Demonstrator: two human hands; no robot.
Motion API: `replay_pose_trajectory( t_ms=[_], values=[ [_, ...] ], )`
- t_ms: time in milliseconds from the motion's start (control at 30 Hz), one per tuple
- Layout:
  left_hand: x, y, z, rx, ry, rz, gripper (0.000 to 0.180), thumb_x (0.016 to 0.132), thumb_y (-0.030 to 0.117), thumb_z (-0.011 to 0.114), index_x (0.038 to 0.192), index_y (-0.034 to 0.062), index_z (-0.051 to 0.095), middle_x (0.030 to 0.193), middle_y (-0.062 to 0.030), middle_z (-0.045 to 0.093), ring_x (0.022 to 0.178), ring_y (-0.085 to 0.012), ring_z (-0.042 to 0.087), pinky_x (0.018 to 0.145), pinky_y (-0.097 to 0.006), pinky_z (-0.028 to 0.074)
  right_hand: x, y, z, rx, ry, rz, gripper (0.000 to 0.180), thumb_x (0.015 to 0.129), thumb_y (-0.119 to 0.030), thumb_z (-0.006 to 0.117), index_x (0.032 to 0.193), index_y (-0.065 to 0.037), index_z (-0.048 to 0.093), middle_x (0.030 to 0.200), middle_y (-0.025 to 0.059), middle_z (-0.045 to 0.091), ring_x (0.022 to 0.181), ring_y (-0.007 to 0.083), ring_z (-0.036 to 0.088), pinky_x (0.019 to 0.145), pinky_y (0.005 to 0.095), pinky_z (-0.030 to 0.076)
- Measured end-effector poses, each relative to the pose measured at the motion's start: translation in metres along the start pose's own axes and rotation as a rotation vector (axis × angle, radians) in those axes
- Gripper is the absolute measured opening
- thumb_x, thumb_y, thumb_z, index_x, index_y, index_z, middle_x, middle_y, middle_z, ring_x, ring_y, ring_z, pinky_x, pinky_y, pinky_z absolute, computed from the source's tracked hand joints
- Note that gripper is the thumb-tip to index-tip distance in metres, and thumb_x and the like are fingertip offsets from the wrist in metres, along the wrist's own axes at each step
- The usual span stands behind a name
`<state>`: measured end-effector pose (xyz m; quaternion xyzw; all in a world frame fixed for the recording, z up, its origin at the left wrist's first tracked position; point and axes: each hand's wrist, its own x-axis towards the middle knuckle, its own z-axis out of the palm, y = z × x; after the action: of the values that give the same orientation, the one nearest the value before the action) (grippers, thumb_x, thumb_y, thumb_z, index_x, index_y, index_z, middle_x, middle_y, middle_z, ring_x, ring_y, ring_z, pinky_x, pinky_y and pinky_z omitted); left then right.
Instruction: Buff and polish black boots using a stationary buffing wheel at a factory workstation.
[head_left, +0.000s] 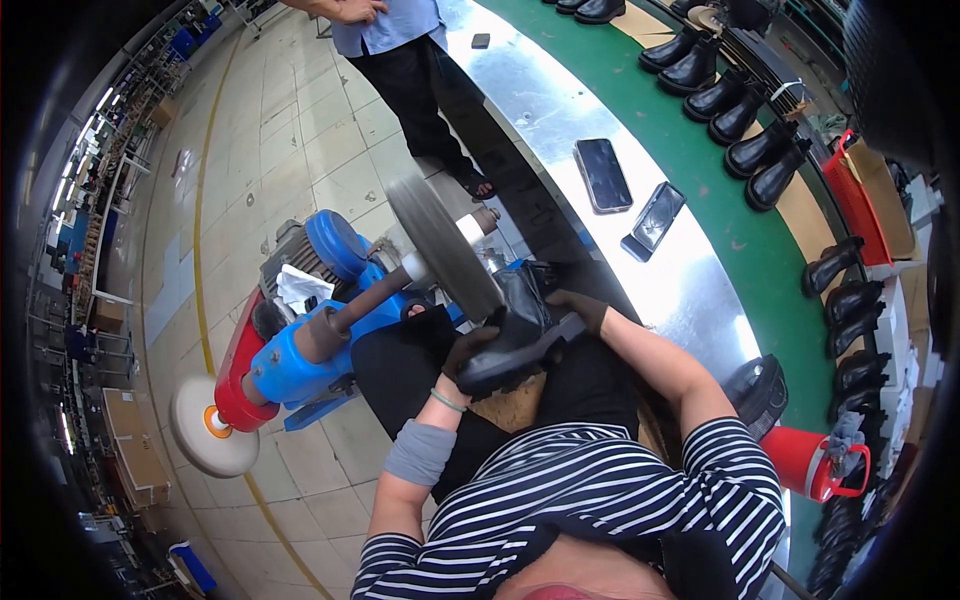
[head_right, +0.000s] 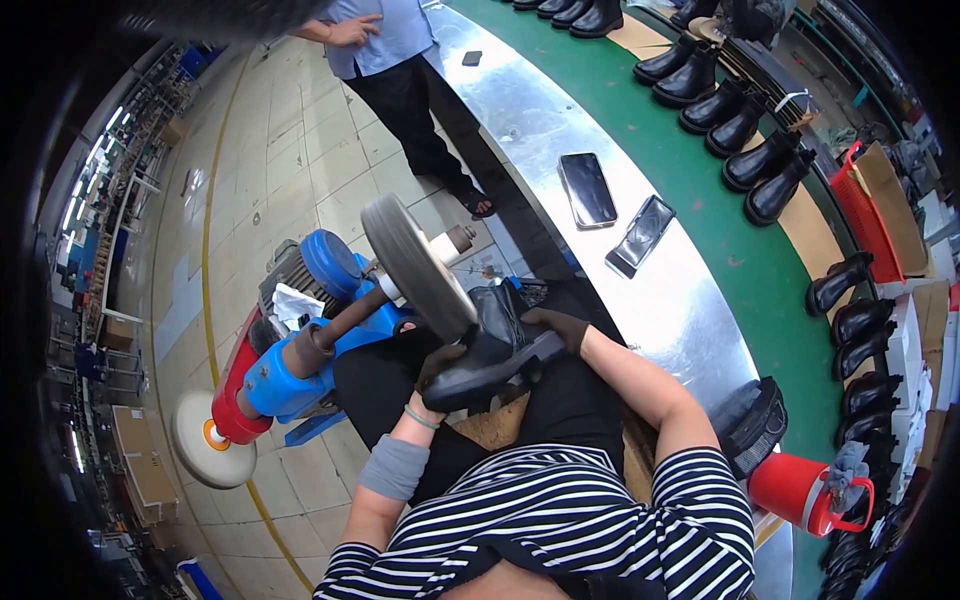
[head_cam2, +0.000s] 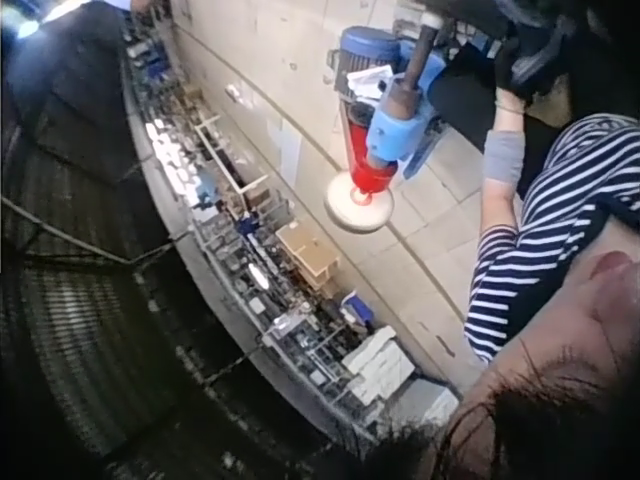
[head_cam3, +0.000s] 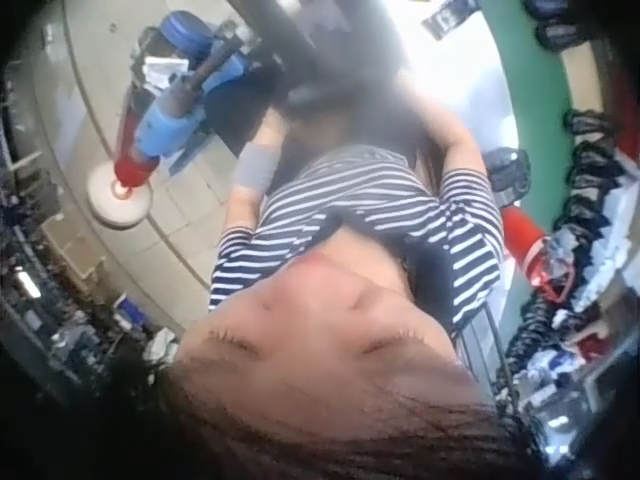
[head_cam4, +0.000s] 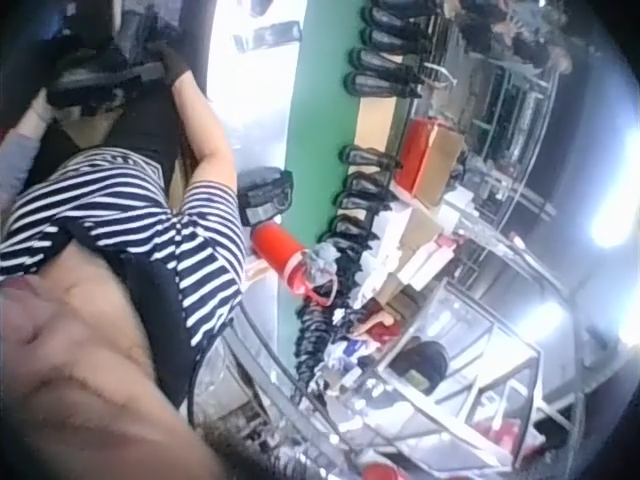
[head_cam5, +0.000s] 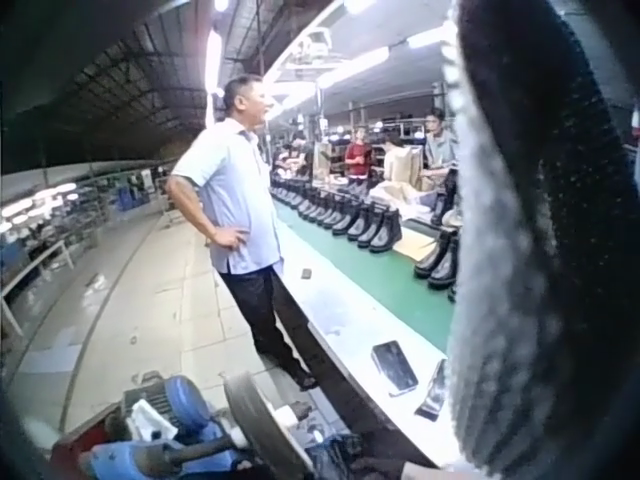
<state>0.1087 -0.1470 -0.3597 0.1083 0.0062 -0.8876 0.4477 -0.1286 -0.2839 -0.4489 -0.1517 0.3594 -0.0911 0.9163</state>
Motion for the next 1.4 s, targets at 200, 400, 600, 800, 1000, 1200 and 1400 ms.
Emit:
replay_pose_trajectory(
  t_ms=[200, 400, 600, 800, 1000, 1200, 1400],
  values=[
    [0.0, 0.007, -0.013, -0.408, 0.075, -0.079, 0.047, 0.09, 0.023, 0.05, 0.125, -0.0078, 0.047, 0.117, -0.0264, 0.058, 0.104, -0.0391, 0.06, 0.095, -0.045, 0.048, 0.044, -0.013, 0.011, -0.018, 0.017, 0.092, 0.022, 0.083, -0.019, 0.065, 0.098, -0.003, 0.066, 0.089, 0.0071, 0.07, 0.072, 0.0185, 0.068, 0.069, 0.0303, 0.057],
    [0.008, 0.012, -0.03, -0.074, 0.177, 0.033, 0.04, 0.09, 0.021, 0.05, 0.12, -0.0051, 0.052, 0.112, -0.021, 0.061, 0.101, -0.0323, 0.062, 0.092, -0.041, 0.049, 0.097, -0.019, 0.003, -0.132, 0.001, 0.11, 0.031, 0.084, -0.028, 0.064, 0.1, -0.001, 0.065, 0.09, 0.0095, 0.07, 0.07, 0.0195, 0.068, 0.066, 0.0314, 0.057],
    [0.008, -0.004, -0.123, 0.219, 0.631, 0.462, 0.033, 0.09, 0.02, 0.049, 0.113, -0.0021, 0.059, 0.108, -0.015, 0.063, 0.098, -0.0242, 0.062, 0.091, -0.033, 0.049, 0.086, -0.023, 0.024, -0.019, -0.183, 0.073, 0.056, 0.085, -0.048, 0.058, 0.111, 0.002, 0.056, 0.092, 0.013, 0.068, 0.078, 0.0211, 0.067, 0.071, 0.0336, 0.054],
    [0.025, -0.023, -0.083, 0.156, 0.641, 0.637, 0.031, 0.083, 0.014, 0.053, 0.11, 0.0024, 0.062, 0.107, -0.0128, 0.064, 0.101, -0.0273, 0.061, 0.093, -0.039, 0.049, 0.094, -0.013, 0.033, -0.02, -0.18, -0.178, 0.052, 0.089, -0.048, 0.054, 0.103, 0.001, 0.063, 0.091, 0.0111, 0.068, 0.077, 0.0201, 0.066, 0.073, 0.032, 0.053],
    [0.031, -0.016, -0.072, -0.049, 0.639, 0.673, 0.036, 0.08, 0.009, 0.053, 0.115, 0.0027, 0.06, 0.11, -0.0133, 0.063, 0.102, -0.0281, 0.061, 0.092, -0.04, 0.05, 0.12, -0.013, 0.041, -0.064, -0.058, -0.263, 0.053, 0.092, -0.049, 0.049, 0.107, 0.0, 0.064, 0.099, 0.0111, 0.067, 0.088, 0.0168, 0.062, 0.082, 0.0283, 0.046],
    [0.018, -0.015, -0.083, 0.028, 0.562, 0.619, 0.033, 0.086, 0.013, 0.051, 0.115, -0.0022, 0.06, 0.114, -0.0141, 0.063, 0.103, -0.0251, 0.061, 0.091, -0.039, 0.05, 0.139, -0.013, 0.04, -0.212, 0.003, -0.36, 0.052, 0.093, -0.048, 0.047, 0.112, -0.002, 0.064, 0.114, 0.0102, 0.062, 0.102, 0.0167, 0.057, 0.093, 0.0282, 0.04],
    [0.006, -0.033, -0.077, 0.711, 0.666, 0.602, 0.032, 0.073, -0.005, 0.063, 0.104, -0.0035, 0.065, 0.103, -0.0134, 0.067, 0.093, -0.0193, 0.063, 0.084, -0.032, 0.052, 0.12, -0.012, 0.047, -0.329, -0.041, -0.41, 0.048, 0.093, -0.043, 0.048, 0.12, -0.004, 0.06, 0.124, 0.0095, 0.057, 0.105, 0.0154, 0.057, 0.093, 0.0278, 0.04]
  ],
)
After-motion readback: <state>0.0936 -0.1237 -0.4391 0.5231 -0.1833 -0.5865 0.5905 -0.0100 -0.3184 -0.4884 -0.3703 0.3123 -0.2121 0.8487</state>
